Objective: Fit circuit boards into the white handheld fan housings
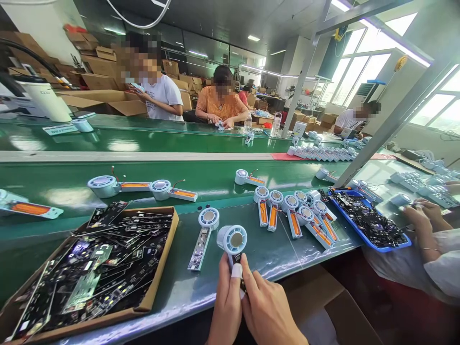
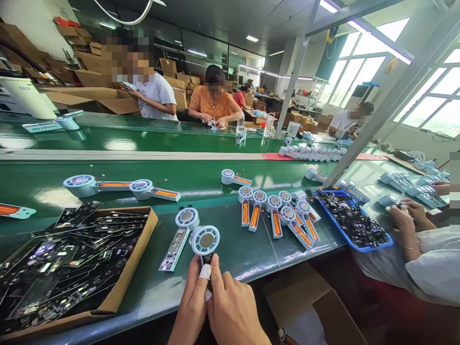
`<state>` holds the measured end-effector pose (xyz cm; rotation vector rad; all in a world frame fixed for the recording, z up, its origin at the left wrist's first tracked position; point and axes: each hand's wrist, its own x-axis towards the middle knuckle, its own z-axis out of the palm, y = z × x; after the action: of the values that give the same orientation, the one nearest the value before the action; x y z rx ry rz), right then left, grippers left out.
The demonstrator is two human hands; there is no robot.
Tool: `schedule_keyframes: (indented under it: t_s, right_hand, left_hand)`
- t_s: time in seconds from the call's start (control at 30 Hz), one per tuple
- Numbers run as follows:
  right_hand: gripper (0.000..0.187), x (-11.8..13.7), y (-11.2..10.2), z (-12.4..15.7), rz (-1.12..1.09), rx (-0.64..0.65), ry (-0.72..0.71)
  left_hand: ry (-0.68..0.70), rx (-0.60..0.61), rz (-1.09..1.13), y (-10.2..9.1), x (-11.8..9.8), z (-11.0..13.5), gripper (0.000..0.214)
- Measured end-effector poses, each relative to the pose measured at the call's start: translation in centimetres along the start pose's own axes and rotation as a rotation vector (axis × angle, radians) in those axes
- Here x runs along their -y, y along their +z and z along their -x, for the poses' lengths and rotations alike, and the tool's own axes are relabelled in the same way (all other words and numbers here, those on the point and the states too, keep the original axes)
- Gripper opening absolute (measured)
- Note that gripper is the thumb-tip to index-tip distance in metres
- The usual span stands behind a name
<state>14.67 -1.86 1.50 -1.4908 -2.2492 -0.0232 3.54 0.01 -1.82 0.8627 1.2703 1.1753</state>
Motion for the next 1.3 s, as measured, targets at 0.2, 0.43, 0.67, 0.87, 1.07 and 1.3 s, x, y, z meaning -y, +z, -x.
schedule_keyframes:
  t_s: [0.2, 0.43, 0.67, 0.87, 1.07, 1.3]
  right_hand:
    - [0.07, 0.3, 1.2, 0.0, 0.164, -0.052, -0.012]
    - [0.076, 1.4, 2.4, -0.4, 0.03, -0.146, 0.018]
    - [0.074, -1.7, 1.8, -1.1, -0.061, -0.161, 0.112]
    - [0.074, -3.4, 3.1, -4.0, -0.011, -0.028, 0.008]
    - [0.032, -1.5, 1.3, -8.8, -0.066, 0.183, 0.012]
    - [0.033, 0.1, 5.6, -11.4, 0.177, 0.126, 0.178]
  left_hand:
    - [-0.094, 0.085, 0.172, 0.1, -1.2, 0.0, 0.061]
    - [-0.024, 0.112, 0.191, 0.1, -1.1, -0.1, 0.053]
    - [0.371, 0.039, -0.435, -3.3, -3.9, -1.9, 0.041]
    - [0.511, -0.243, -0.89, -6.2, -4.2, -4.7, 0.047]
    - [0.475, -0.027, -0.641, -6.0, -4.7, -6.0, 0.049]
    - [0.466, -0.01, -0.483, -6.0, -2.0, -7.2, 0.049]
